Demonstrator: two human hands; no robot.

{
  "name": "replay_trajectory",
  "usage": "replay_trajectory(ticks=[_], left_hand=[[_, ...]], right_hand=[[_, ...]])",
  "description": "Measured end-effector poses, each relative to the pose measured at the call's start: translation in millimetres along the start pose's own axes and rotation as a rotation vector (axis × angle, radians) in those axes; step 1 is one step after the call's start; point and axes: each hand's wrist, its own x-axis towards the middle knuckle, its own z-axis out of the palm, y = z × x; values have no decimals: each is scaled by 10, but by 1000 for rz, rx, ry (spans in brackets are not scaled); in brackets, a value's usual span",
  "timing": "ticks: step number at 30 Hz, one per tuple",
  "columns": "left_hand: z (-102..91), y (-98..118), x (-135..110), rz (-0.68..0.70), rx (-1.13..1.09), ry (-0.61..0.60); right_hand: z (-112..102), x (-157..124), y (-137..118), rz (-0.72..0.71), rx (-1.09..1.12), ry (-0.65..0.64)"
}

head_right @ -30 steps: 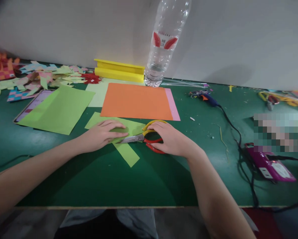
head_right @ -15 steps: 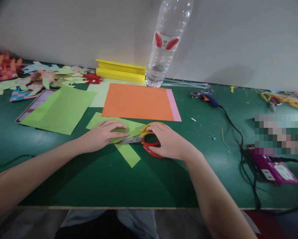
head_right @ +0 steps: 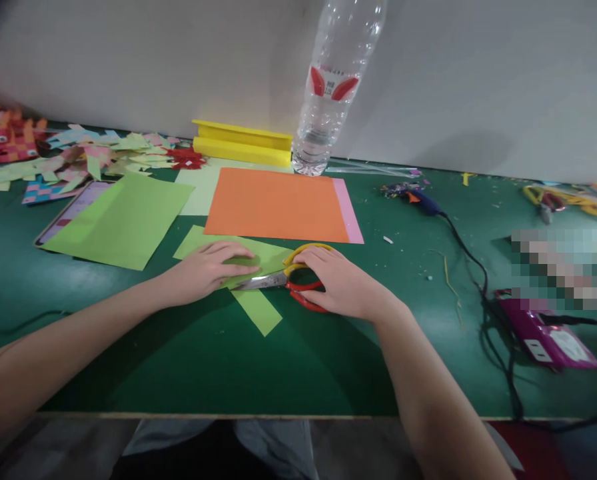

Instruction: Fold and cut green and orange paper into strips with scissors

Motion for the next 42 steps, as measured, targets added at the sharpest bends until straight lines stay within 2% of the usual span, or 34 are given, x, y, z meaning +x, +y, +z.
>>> replay_trajectory(ticks=[5,14,21,26,31,42], left_hand=[[-15,-5,6,22,16,-10],[18,23,90,38,72,50],[-61,43,59,17,7,168],[-125,-9,-52,63,-8,66],[-81,-70,-61,81,33,-10],[-74,-64,-52,42,-19,-47]], right_hand=[[-9,1,-5,21,11,8],[-75,-41,14,46,3,20],[-78,-33,35,72,33,3],[-72,-26,41,84,54,-11],[-61,-35,48,93,68,-17],[-40,-39,21,97,47,-20]])
